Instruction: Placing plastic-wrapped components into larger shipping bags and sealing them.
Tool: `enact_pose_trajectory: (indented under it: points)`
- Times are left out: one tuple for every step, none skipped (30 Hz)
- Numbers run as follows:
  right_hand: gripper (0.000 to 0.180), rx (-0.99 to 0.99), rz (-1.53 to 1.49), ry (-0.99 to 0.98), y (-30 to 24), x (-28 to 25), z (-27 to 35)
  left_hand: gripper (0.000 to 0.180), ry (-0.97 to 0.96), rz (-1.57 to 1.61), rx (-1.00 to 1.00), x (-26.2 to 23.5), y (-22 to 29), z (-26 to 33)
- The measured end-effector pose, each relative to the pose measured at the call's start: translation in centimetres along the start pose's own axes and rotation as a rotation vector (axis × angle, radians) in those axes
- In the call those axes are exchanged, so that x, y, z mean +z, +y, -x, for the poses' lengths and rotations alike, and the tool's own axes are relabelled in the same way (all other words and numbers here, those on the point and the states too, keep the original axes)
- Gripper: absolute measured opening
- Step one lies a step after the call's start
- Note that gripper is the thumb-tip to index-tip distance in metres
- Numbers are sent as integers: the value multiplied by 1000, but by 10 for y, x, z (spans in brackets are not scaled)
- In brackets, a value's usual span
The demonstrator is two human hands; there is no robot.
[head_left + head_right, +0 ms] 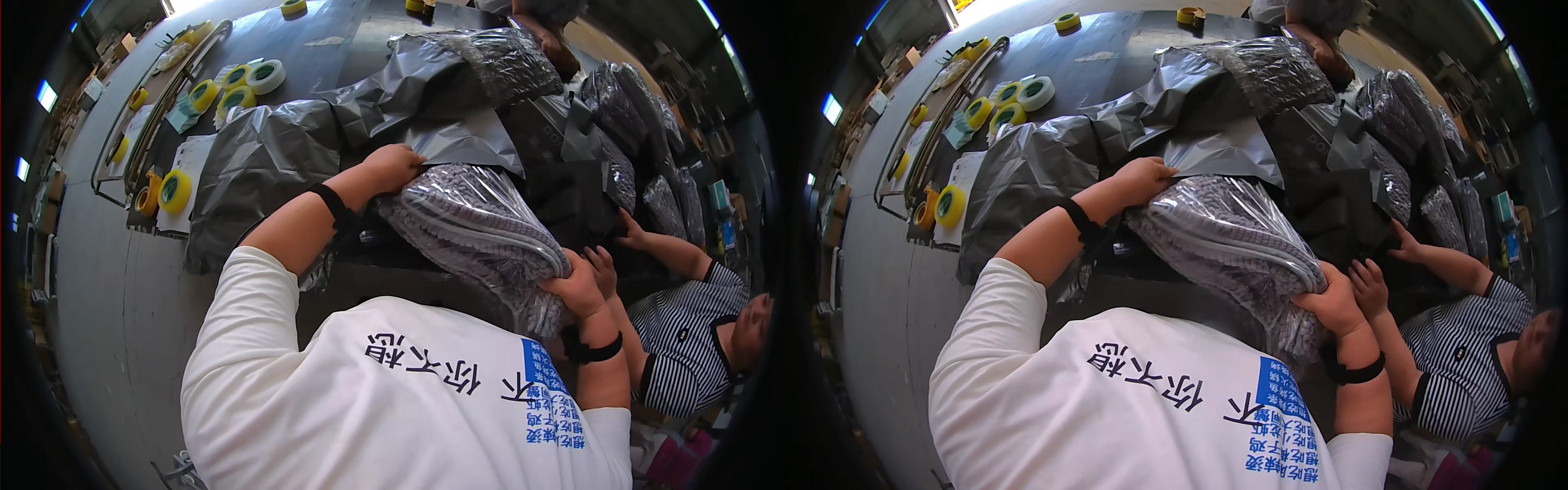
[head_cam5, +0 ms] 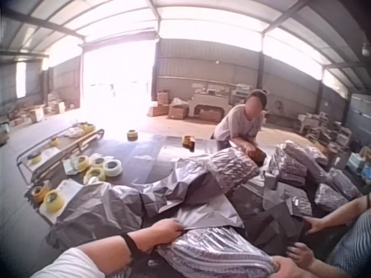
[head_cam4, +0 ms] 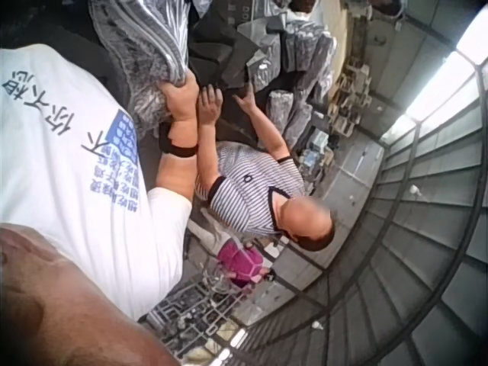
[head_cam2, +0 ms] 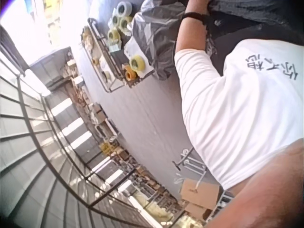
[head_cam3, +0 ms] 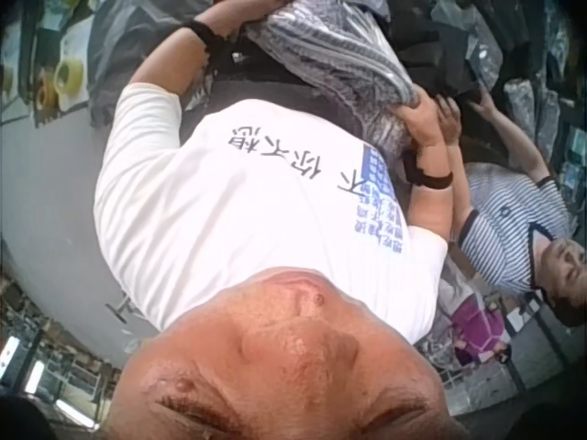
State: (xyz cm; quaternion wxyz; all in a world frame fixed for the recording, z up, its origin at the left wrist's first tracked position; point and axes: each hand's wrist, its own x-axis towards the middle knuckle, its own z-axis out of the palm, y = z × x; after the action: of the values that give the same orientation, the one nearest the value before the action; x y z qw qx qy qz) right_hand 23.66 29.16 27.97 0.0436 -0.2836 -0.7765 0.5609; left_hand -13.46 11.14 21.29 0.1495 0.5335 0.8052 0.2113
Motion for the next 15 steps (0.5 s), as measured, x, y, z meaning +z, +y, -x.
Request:
enact_pose_trajectory:
  points:
    - [46, -2, 27, 75, -1, 4, 0, 33, 48, -26, -8, -5, 1, 3]
    - [42, -4, 97, 118, -1, 10, -1, 32, 121, -92, 34, -10, 3, 6]
    - [42, -8, 99, 116, -2, 16, -3, 32, 126, -94, 32, -16, 9, 8]
    - [43, -54, 234, 189, -2, 20, -5, 30, 125, -180, 36, -19, 20, 6]
    - [44, -100, 371, 263, -2, 25, -6, 29, 126, -266, 40, -22, 32, 3]
    - [47, -104, 389, 283, -1, 29, -9, 26, 121, -319, 68, -22, 48, 5]
    - [47, -109, 389, 282, -7, 34, -13, 24, 118, -363, 103, -21, 64, 5]
    - [46, -104, 396, 278, -16, 41, -17, 24, 130, -361, 122, -15, 77, 2]
    - [45, -96, 404, 277, -23, 47, -20, 25, 142, -358, 145, -9, 90, -2]
    - [44, -94, 435, 301, -29, 54, -25, 25, 147, -362, 153, -5, 98, -6]
    - [43, -77, 432, 306, -36, 61, -30, 25, 170, -357, 190, -2, 106, -10]
    - [43, -57, 416, 312, -39, 67, -38, 26, 194, -355, 220, 0, 109, -10]
    - [43, -27, 399, 332, -38, 70, -43, 26, 196, -358, 237, -2, 115, -7]
    - [43, -25, 395, 350, -34, 72, -47, 25, 178, -339, 324, -4, 119, -1]
    - [43, 10, 362, 358, -30, 72, -52, 25, 161, -320, 412, -11, 123, 6]
